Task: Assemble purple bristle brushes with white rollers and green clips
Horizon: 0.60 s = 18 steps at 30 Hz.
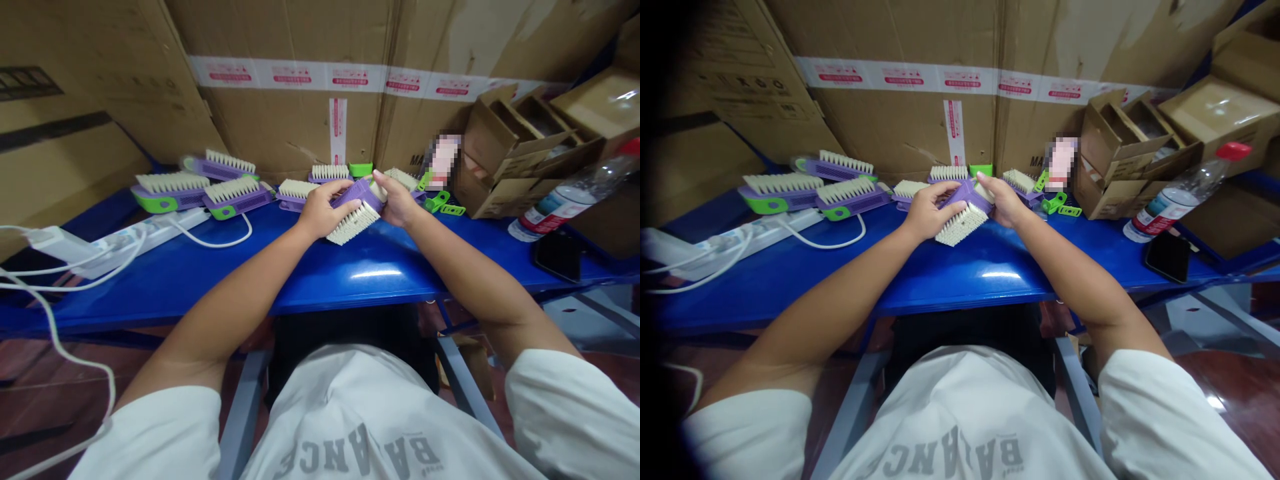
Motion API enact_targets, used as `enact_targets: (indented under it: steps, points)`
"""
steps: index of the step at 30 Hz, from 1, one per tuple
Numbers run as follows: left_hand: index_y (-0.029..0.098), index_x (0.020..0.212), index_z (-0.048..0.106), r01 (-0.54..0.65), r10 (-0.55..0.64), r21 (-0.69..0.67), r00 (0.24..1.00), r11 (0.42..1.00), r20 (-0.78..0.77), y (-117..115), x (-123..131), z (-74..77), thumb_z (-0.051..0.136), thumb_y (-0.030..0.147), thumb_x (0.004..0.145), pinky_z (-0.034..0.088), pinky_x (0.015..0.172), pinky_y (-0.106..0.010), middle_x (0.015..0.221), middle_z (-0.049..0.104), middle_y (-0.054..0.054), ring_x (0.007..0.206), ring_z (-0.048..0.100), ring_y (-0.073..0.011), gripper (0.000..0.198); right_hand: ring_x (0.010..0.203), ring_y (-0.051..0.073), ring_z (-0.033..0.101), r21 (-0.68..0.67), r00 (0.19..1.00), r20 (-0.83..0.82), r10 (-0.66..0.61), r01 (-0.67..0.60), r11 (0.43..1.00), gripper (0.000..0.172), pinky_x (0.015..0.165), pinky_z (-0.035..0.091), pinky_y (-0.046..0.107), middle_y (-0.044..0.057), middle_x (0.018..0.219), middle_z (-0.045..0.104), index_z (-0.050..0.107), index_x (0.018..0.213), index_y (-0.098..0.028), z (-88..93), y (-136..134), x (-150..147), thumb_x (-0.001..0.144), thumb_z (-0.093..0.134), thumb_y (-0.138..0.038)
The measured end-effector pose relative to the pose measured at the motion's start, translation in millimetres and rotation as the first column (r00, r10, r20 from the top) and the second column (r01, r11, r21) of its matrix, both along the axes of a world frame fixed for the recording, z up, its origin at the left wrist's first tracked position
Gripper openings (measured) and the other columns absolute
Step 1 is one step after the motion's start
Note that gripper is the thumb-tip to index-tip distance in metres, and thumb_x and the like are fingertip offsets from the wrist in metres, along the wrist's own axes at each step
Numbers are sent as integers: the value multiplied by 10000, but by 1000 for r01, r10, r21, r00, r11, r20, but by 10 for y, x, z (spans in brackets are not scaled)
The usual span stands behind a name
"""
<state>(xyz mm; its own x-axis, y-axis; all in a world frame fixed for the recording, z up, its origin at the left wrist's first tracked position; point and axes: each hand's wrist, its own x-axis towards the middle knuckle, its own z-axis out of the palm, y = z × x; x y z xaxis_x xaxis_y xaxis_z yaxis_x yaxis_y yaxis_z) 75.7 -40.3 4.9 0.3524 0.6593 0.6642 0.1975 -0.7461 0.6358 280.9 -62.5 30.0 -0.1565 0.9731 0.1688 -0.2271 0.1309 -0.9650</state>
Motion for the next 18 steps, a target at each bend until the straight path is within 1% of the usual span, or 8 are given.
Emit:
enact_targets:
  steps: [3, 10, 18]
  points:
    - [197, 1282, 833, -2, 1, -6, 1000, 1000, -11, -4, 1, 8, 847, 473, 909, 626, 1160, -477, 1336, 854, -106, 1237, 805, -308, 464, 996, 293, 820, -2, 1000, -6, -4, 4, 1000, 598, 877, 657, 426, 19, 798, 764, 691, 907, -260, -4, 2, 1, 820, 853, -829]
    - [200, 1267, 835, 1, -1, -14, 1000, 1000, 7, -10, 9, 8, 839, 474, 896, 627, 1157, -474, 1329, 861, -99, 1225, 810, -300, 461, 959, 263, 816, 21, 999, 10, 35, -36, 999, 629, 883, 652, 409, 9, 828, 781, 715, 951, -261, -43, 47, 50, 828, 832, -867]
    - [206, 1263, 835, 2, -2, -28, 1000, 1000, 14, 5, 5, 2, 845, 489, 886, 633, 1145, -487, 1330, 860, -107, 1219, 812, -310, 471, 981, 280, 818, 52, 998, 70, -8, 5, 999, 640, 904, 661, 430, 29, 869, 807, 728, 957, -263, 1, -9, 22, 816, 831, -879]
